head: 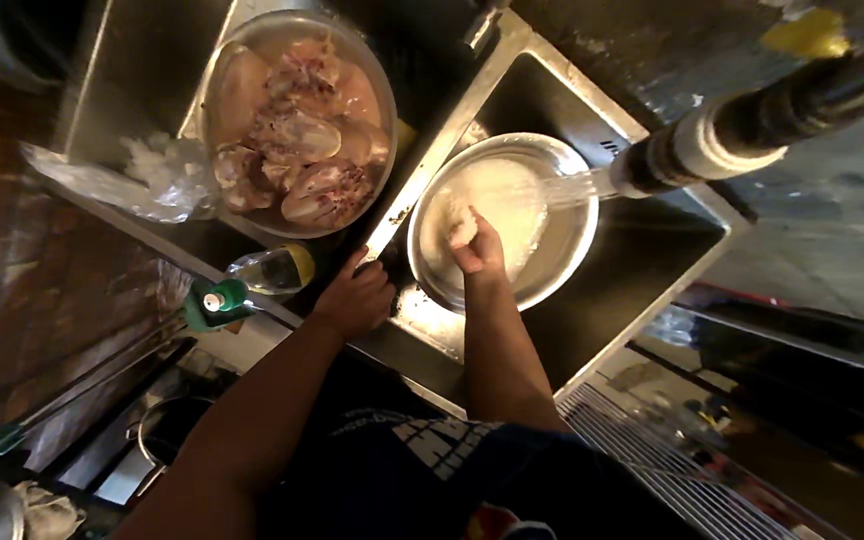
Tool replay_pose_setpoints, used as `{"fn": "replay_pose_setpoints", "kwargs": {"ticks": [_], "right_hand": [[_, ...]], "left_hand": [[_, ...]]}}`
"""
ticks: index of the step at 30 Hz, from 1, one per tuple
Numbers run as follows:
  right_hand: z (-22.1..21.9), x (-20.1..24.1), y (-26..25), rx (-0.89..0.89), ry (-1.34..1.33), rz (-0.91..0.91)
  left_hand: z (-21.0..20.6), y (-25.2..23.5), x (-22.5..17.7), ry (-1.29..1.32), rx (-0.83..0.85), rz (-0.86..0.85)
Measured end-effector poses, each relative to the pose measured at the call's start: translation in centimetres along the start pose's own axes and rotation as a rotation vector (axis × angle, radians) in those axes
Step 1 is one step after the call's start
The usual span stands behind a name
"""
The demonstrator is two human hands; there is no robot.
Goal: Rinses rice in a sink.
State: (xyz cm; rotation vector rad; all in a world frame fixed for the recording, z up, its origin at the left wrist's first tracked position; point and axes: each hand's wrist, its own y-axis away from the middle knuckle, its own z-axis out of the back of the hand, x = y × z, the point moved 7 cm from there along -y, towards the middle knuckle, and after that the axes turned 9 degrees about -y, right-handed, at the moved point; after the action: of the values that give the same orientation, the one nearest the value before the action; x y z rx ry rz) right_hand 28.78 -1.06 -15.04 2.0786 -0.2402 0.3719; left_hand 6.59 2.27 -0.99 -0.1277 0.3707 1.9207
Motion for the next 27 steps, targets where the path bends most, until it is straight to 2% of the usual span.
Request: {"fn": "replay_pose_setpoints", "kwargs": {"ticks": [3, 6, 9, 11, 14, 16, 18, 19, 21, 23, 24, 27], "right_hand": [[-0.4, 1.0, 0.9, -0.042, -0.086, -0.035], [-0.9, 2.8, 2.0, -0.083, 0.07, -0.008], [-0.5, 5.0, 2.5, -0.209, 0.283, 0.109], [-0.1, 7.0, 2.5, -0.267, 0.474, 0.273], [0.2, 9.4, 2.5, -0.372, 1.025, 0.413], [-1.4, 9.5, 2.0, -0.253, 1.125, 0.433], [-3.1, 8.8, 0.0, -0.018, 0.983, 0.476], [-3.7, 8.5, -1.3, 0.041, 0.999, 0.472], [-5.7, 7.5, -3.0, -0.011, 1.315, 0.446], [-8.2, 5.5, -2.4, -0.02, 1.792, 0.281], [-8.5, 4.4, -2.1, 0.012, 1.953, 0.251], [-7.1, 1.2, -0.2, 0.255, 2.19, 0.352]], "left_hand": [[-0.1, 0.0, 0.0, -0.007, -0.014, 0.006], [-0.2, 0.0, 0.1, 0.0, -0.027, 0.009], [-0.2, 0.0, 0.1, 0.015, -0.047, 0.004], [-0.2, 0.1, 0.1, 0.017, -0.058, 0.008], [-0.2, 0.1, 0.0, 0.027, -0.064, 0.005], [-0.2, 0.0, 0.2, 0.021, -0.062, 0.003], [-0.2, 0.0, 0.2, 0.011, -0.041, 0.006], [-0.3, 0.0, 0.1, 0.011, -0.032, 0.009], [-0.2, -0.1, 0.1, 0.014, -0.014, 0.011], [-0.1, -0.1, 0.1, 0.016, -0.002, 0.012], [0.0, -0.1, 0.1, 0.01, -0.003, 0.013], [-0.1, 0.1, 0.1, 0.005, -0.03, 0.011]]}}
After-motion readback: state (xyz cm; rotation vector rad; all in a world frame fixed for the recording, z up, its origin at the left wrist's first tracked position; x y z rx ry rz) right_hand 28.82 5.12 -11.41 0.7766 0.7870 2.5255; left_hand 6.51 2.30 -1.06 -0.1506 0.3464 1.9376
